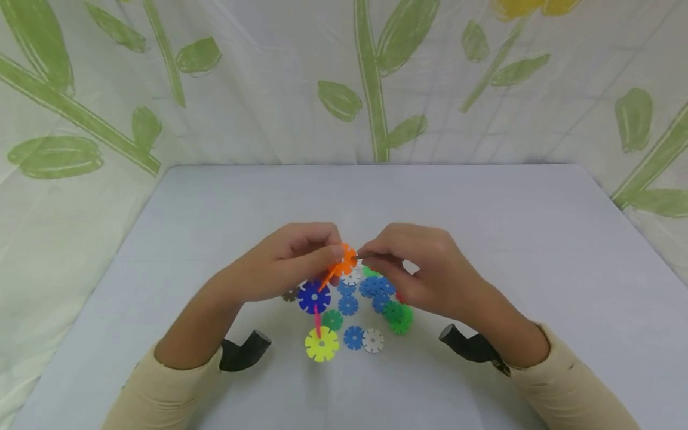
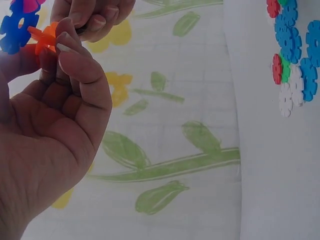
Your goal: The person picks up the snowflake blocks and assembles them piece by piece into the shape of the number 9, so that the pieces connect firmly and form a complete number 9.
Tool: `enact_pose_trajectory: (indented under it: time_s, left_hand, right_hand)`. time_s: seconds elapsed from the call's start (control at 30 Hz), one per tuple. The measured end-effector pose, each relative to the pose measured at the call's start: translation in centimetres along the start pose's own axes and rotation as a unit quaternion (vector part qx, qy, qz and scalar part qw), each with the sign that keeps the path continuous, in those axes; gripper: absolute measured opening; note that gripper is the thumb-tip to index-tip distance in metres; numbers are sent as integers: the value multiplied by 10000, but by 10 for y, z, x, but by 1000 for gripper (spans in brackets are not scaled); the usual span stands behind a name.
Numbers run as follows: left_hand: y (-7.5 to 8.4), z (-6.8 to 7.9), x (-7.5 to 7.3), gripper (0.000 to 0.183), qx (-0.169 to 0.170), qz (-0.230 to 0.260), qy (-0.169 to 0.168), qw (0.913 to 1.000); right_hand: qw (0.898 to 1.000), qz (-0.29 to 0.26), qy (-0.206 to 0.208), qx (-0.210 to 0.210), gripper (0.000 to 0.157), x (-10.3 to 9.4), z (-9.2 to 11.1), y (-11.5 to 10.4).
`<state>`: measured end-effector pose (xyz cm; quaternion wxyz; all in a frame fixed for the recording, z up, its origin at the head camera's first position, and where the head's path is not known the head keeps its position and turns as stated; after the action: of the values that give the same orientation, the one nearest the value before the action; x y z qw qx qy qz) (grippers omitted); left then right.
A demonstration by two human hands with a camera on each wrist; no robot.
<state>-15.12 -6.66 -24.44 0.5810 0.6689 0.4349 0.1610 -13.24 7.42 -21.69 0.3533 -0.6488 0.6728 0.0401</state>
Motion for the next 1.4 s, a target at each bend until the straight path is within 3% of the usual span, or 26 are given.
enact_pose_trajectory:
  time_s: [0.17, 0.3, 0.43, 0.6, 0.8, 0.97, 1.17, 1.27, 1.4]
  left_hand:
    - [4, 1, 3, 18, 21, 26, 131, 9999]
    - [10, 2, 7, 18, 84, -16, 310, 9995]
    - [13, 2, 13, 19, 86, -129, 374, 9992]
    - [17, 2, 12, 19, 126, -241, 433, 9987]
    - [17, 2, 6, 16, 45, -181, 479, 9987]
    - [9, 0, 7, 10, -199, -19, 248, 9995]
    - [4, 1, 8, 19, -395, -115, 65, 9991]
    - [4, 1, 7, 21, -497, -288, 142, 9982]
    - [8, 0, 1, 19, -504, -707, 519, 9949]
  right_hand:
    - [9946, 917, 104, -470, 18, 3, 3, -15]
    - [9882, 1287, 319, -766, 3, 3, 6, -30]
    - [9825, 1430, 598, -1030, 16, 0, 6, -42]
    - [9806, 1325, 857, -1164, 20, -1, 4, -49]
    - [9853, 1268, 710, -901, 23, 1, 2, -41]
    - [9824, 1436, 809, -881, 25, -3, 3, -35]
    - [9820, 1413, 849, -920, 21, -1, -1, -32]
    - [9847, 1454, 607, -742, 10, 3, -1, -27]
    - [9886, 1469, -284, 149, 24, 17, 1, 3]
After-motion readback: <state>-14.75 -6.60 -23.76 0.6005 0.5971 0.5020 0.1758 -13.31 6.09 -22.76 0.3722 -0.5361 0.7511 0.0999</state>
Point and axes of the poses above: each hand's wrist, its own z-axis away from the middle knuckle, its own x-axis out of the palm, y = z × x, the point moved 8 cm from there along -z, towards the middle knuckle, and after that the axes turned 8 degrees about y, right-handed, at the moved point
